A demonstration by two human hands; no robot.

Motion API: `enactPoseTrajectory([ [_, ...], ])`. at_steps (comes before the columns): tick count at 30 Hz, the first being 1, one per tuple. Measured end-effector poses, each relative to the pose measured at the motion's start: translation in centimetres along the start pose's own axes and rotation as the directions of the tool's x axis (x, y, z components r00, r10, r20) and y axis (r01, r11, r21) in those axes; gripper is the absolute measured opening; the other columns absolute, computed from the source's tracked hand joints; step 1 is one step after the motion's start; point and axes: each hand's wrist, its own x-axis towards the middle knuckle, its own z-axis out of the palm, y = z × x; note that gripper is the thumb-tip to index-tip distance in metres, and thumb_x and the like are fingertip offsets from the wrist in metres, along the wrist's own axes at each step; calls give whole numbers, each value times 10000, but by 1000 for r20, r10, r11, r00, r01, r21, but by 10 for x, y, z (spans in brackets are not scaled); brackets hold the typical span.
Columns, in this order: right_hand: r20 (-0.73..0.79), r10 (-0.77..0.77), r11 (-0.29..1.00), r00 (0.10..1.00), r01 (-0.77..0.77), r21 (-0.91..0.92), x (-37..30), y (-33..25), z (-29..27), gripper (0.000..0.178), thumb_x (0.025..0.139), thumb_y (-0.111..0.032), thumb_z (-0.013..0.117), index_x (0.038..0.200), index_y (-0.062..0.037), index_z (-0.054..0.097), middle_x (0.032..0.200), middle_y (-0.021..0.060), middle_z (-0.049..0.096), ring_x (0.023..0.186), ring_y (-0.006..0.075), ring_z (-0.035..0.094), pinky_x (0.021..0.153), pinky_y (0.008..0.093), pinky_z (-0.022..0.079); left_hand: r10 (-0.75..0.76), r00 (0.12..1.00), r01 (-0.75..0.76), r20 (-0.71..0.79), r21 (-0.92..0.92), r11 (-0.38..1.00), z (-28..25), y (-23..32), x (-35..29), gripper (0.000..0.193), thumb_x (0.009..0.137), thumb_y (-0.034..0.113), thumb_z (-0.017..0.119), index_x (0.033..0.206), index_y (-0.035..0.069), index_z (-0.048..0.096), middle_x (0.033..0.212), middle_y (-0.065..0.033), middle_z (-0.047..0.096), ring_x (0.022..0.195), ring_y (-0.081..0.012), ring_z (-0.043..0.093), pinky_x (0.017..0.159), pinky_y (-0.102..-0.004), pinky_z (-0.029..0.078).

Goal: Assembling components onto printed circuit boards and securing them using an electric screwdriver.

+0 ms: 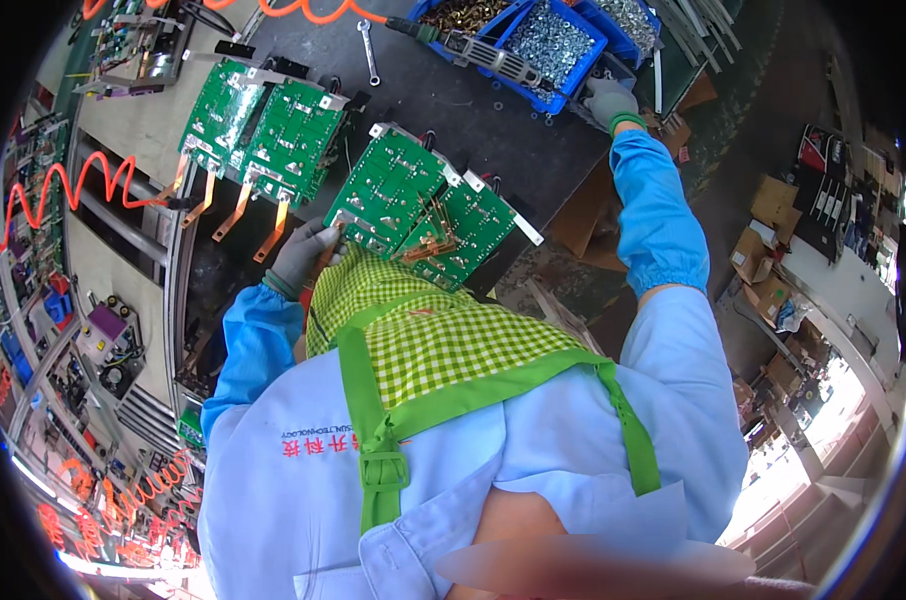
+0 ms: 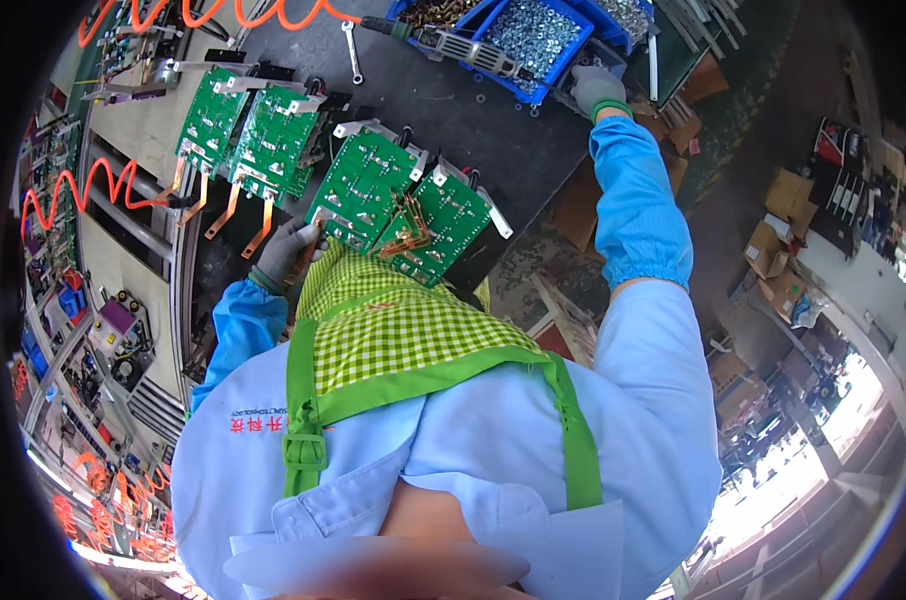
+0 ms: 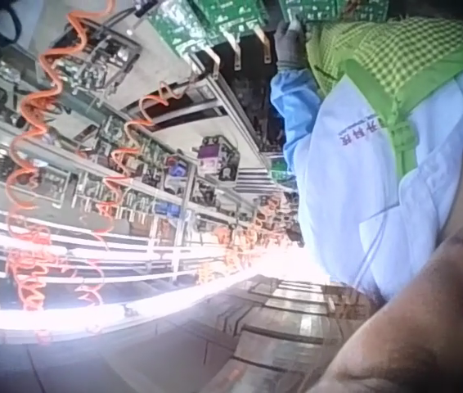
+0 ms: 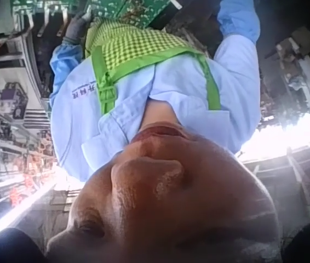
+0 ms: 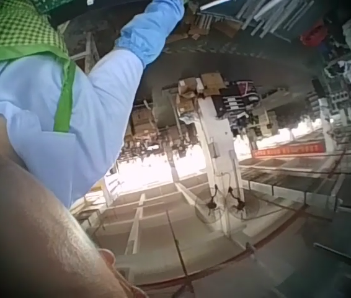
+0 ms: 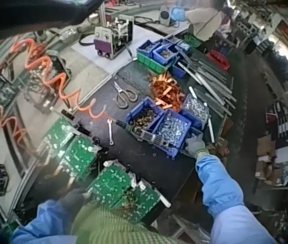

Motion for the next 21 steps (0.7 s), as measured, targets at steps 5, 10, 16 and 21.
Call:
enactPoseTrajectory([
  [5, -117, -12, 988, 993, 29, 150, -4, 17, -3, 242, 827, -238, 563, 1020, -97, 605, 1038, 159, 605, 990, 322, 564, 831, 409, 447, -21, 1000, 21, 10, 14, 1000, 0, 0, 5, 268, 883, 168, 530, 1095, 4, 531, 895, -58, 576, 769, -134, 575, 645, -234, 478],
  [10, -422, -5, 917, 907, 173, 360, -3, 5, -29, 193, 814, -270, 577, 917, -118, 634, 1036, 92, 610, 985, 328, 558, 822, 419, 461, -16, 1000, 17, -19, 52, 999, 2, 5, 1, 258, 887, 162, 516, 1090, 5, 528, 901, -58, 576, 781, -135, 574, 648, -240, 479],
  [16, -406, -421, 906, 811, 402, -135, 17, -51, -22, 212, 791, -267, 595, 966, -163, 655, 1014, 68, 610, 1016, 288, 559, 847, 416, 459, -15, 1000, 17, -23, 85, 996, -1, 0, 1, 263, 887, 180, 529, 1089, 11, 534, 922, -47, 581, 794, -128, 582, 657, -234, 484],
  [21, -263, -363, 919, 894, 296, -261, 21, -61, -29, 227, 799, -166, 521, 982, -155, 655, 979, 124, 605, 973, 294, 581, 816, 426, 472, 49, 999, -49, 4, 52, 997, 3, 0, 0, 284, 883, 200, 545, 1102, 20, 533, 920, -49, 586, 790, -129, 587, 669, -238, 495],
])
